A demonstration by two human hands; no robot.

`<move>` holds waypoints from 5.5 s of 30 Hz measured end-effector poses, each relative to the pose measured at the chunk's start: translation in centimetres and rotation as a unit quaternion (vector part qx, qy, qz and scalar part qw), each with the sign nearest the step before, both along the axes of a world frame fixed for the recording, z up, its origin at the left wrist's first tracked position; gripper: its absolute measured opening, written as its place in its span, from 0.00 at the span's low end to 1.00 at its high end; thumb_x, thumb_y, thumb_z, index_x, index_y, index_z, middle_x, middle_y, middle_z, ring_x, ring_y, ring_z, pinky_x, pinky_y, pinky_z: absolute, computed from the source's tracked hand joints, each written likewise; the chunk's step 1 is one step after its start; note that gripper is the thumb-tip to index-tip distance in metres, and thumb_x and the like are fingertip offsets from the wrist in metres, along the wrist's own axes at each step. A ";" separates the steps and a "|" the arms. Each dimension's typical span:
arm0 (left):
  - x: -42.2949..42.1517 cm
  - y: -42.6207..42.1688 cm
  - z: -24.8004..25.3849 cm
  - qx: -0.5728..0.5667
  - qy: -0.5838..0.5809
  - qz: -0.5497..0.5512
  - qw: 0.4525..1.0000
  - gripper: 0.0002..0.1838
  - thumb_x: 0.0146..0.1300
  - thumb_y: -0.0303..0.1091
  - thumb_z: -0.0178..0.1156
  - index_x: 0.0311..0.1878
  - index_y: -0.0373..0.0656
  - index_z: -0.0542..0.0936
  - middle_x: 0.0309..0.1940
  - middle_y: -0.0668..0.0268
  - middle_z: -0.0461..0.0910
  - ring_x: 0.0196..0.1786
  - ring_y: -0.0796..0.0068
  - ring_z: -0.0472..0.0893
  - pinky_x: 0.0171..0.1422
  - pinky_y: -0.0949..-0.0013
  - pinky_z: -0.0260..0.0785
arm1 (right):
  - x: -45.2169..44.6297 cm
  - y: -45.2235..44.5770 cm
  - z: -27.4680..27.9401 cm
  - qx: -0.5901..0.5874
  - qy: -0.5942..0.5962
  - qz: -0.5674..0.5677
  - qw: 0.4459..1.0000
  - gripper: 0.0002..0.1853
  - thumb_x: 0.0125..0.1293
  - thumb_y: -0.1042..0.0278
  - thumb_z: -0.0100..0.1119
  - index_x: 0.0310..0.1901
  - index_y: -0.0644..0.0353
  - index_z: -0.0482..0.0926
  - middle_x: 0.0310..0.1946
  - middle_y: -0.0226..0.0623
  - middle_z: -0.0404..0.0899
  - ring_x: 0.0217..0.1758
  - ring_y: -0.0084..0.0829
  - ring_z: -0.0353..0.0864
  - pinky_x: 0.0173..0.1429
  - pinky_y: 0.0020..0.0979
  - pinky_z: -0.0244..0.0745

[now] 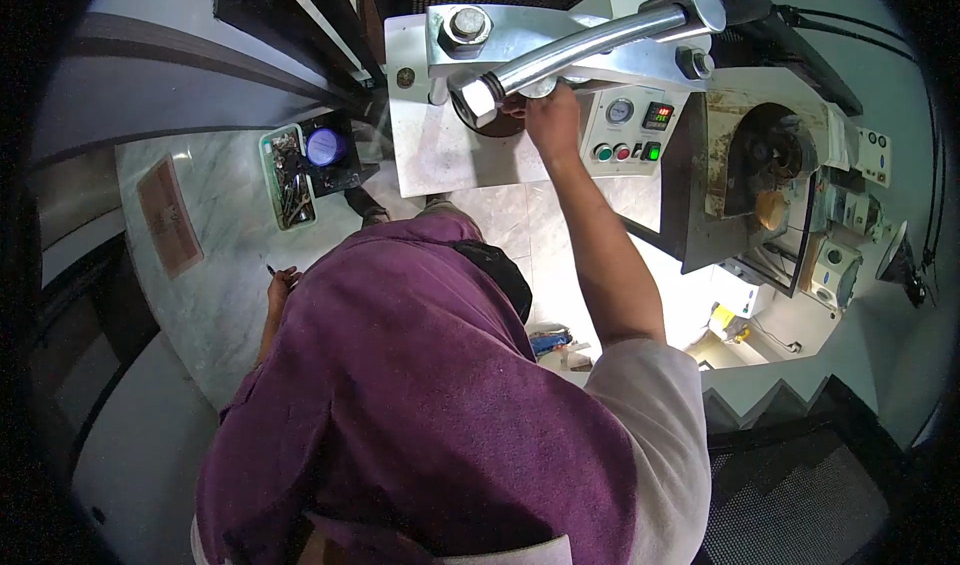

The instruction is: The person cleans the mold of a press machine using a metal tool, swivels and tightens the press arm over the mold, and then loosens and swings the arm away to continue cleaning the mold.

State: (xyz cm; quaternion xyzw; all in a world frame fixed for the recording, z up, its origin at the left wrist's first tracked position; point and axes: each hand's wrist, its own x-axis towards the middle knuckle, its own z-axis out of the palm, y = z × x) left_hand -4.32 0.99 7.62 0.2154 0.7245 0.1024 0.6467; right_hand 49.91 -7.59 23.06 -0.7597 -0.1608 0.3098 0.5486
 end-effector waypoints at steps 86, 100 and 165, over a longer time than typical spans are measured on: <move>-0.3 0.7 0.9 -0.018 0.014 -0.002 1.000 0.20 0.55 0.34 0.45 0.50 0.38 0.71 0.34 0.62 0.74 0.32 0.70 0.73 0.36 0.68 0.66 | 2.0 1.3 2.3 -0.149 -0.391 0.360 0.834 0.11 0.60 0.61 0.58 0.42 0.54 0.81 0.39 0.42 0.81 0.44 0.45 0.79 0.48 0.40 0.75; 0.2 0.7 1.4 -0.002 0.023 -0.016 1.000 0.20 0.56 0.34 0.45 0.51 0.38 0.72 0.35 0.62 0.75 0.33 0.70 0.74 0.37 0.68 0.68 | 1.1 1.1 1.3 -0.160 -0.485 0.331 0.794 0.11 0.62 0.62 0.52 0.42 0.57 0.78 0.40 0.45 0.79 0.44 0.47 0.78 0.48 0.43 0.74; -0.6 -0.6 1.1 -0.011 0.012 0.016 1.000 0.22 0.53 0.34 0.46 0.52 0.37 0.71 0.38 0.60 0.76 0.33 0.69 0.75 0.37 0.68 0.68 | 0.0 1.9 1.2 -0.054 -0.512 0.256 0.818 0.13 0.60 0.65 0.55 0.43 0.64 0.77 0.39 0.52 0.77 0.43 0.54 0.75 0.47 0.47 0.71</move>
